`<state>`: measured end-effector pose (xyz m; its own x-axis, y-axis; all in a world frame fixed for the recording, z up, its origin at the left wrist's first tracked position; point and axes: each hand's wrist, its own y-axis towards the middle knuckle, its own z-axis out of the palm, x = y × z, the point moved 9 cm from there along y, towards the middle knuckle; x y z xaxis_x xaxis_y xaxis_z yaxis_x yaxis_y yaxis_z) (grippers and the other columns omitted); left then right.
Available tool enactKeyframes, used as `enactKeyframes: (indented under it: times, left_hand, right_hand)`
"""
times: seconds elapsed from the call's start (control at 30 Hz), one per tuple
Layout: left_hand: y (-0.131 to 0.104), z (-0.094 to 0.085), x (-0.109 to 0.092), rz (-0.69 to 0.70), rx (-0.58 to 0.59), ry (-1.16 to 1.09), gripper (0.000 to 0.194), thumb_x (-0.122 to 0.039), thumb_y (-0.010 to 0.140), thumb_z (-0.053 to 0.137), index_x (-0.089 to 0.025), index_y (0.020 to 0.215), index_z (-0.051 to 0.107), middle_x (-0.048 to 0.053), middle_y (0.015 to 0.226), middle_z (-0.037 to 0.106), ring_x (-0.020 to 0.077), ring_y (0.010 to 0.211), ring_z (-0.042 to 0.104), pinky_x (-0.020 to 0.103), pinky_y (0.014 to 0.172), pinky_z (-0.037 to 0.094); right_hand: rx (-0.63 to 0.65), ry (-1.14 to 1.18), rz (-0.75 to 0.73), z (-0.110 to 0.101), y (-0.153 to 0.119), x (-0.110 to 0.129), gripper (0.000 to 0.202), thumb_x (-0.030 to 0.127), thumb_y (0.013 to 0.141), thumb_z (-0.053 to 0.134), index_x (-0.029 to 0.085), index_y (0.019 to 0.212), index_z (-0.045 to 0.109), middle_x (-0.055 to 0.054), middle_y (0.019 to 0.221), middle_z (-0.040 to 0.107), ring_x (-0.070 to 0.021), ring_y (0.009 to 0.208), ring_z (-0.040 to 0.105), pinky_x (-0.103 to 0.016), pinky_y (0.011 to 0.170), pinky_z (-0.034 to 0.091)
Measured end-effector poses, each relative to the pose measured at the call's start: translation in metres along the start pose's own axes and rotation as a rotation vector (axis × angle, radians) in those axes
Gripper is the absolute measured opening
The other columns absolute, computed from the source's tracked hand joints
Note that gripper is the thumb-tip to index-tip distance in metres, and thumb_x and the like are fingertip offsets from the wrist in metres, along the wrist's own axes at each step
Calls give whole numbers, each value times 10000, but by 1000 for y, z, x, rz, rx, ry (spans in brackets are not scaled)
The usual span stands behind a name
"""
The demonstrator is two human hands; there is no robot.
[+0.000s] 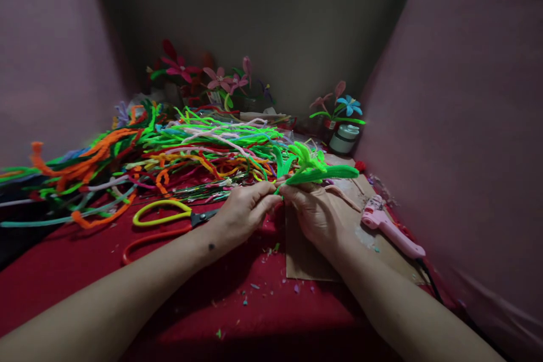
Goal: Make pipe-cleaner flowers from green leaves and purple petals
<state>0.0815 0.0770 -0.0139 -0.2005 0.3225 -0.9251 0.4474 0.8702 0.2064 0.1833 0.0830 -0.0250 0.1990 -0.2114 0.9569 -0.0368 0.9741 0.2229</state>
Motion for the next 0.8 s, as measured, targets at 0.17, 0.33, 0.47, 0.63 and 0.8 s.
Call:
enactKeyframes:
  times: [0.17,0.33,0.47,0.63,0.8]
  left_hand:
    - [-1,-2,3,-43,-49,-58,194,-255,795,515,-150,632,522,-53,494,447,49,402,380,172,405,297]
    - [-7,29,10,-256,308,-740,206,-304,822,514,-148,688,524,-82,396,394,25,268,232,154,295,258]
    - [-15,39,10,-295,503,-925,156,-260,821,517,-142,741,579,-91,367,354,15,250,166,137,275,220]
    - [-12,35,9,-271,434,-696,186,-289,830,494,-150,743,581,-70,420,421,28,278,243,159,314,237]
    - [-2,-11,-6,54,-140,114,136,-273,790,547,-167,830,622,-27,605,553,82,523,473,194,516,358]
  right_hand:
    - [11,24,-31,4,-4,16,61,282,646,671,221,655,675,17,662,644,-175,717,567,-318,740,428]
    - [135,111,27,10,-6,12,51,256,647,661,231,672,698,7,701,624,-160,730,539,-312,777,413]
    - [265,313,116,22,-9,4,34,214,606,672,214,640,674,19,624,596,-129,601,508,-297,683,415]
    - [213,394,149,18,-6,-2,50,160,594,674,194,619,646,30,597,579,-113,554,494,-276,626,406]
    - [53,292,76,7,-4,-1,54,170,635,663,184,617,614,41,604,546,-105,559,456,-269,629,388]
